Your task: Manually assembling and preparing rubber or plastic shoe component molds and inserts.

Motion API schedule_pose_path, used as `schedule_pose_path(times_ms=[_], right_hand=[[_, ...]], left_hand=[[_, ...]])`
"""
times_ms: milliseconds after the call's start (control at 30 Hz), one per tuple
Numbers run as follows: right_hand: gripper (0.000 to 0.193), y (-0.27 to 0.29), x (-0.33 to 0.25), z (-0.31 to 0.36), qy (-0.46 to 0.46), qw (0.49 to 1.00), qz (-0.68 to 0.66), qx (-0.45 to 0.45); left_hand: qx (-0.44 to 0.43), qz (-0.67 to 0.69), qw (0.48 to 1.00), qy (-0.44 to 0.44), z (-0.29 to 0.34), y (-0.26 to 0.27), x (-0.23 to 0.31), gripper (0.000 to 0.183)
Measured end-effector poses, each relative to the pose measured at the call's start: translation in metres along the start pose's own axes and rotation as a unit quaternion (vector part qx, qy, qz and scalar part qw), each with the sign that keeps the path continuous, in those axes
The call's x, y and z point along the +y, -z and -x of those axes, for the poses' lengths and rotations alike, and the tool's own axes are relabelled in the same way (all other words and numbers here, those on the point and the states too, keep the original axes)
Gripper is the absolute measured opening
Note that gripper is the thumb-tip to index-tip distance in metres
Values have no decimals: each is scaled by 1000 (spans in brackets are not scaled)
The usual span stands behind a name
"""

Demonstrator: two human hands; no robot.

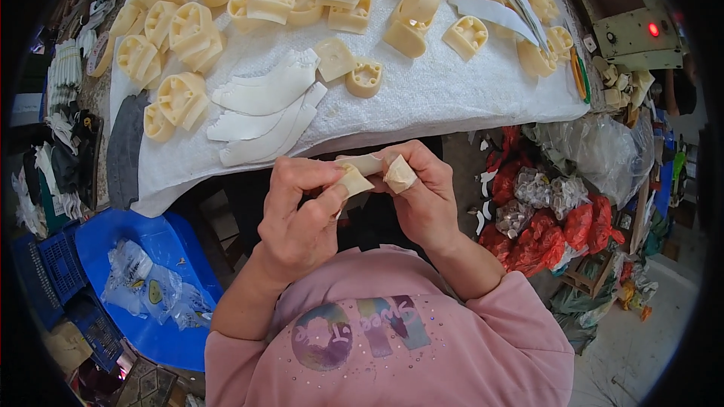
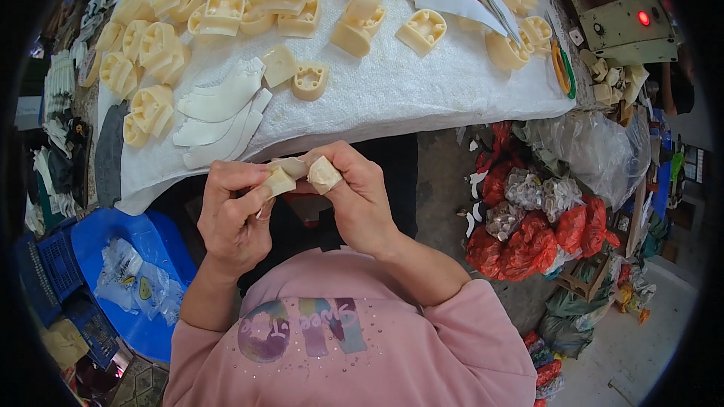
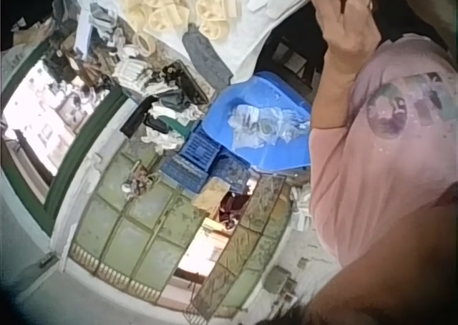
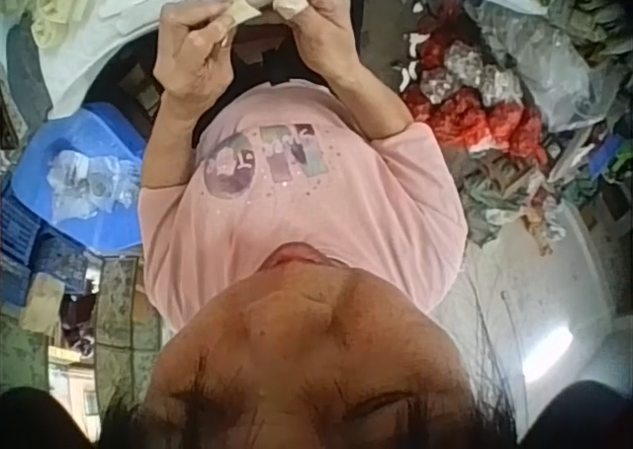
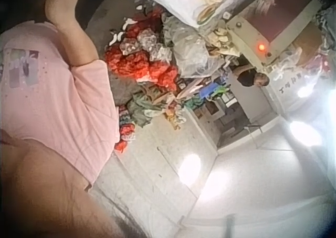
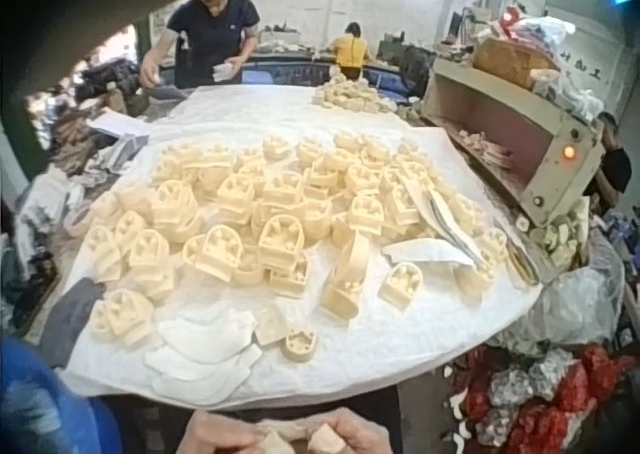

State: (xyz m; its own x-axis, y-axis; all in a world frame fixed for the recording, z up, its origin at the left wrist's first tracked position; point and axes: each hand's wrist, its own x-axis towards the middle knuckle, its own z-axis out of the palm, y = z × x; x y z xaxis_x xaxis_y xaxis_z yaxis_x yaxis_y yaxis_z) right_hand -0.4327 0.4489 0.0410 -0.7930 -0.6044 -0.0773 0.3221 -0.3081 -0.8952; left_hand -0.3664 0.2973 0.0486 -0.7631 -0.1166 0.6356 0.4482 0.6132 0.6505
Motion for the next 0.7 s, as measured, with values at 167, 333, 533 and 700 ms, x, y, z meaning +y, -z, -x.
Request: schedule_pose_path(times_ms=[167, 333, 533, 700], right_hand=[[22, -3, -7, -4, 12, 999, 51, 4], [21, -3, -20, -9, -22, 946, 321, -33], [26, 21, -16, -26, 32, 959, 258, -113], [48, 32, -23, -37, -180, 963, -7, -202]], left_hand=[[-36, -84, 996, -19, -6, -6, 3, 22], [-58, -151, 987, -23, -5, -9, 0, 21], [-23, -7, 998, 57, -3, -4, 0, 20], [-13, 129, 991, 5, -3, -7, -1, 25]])
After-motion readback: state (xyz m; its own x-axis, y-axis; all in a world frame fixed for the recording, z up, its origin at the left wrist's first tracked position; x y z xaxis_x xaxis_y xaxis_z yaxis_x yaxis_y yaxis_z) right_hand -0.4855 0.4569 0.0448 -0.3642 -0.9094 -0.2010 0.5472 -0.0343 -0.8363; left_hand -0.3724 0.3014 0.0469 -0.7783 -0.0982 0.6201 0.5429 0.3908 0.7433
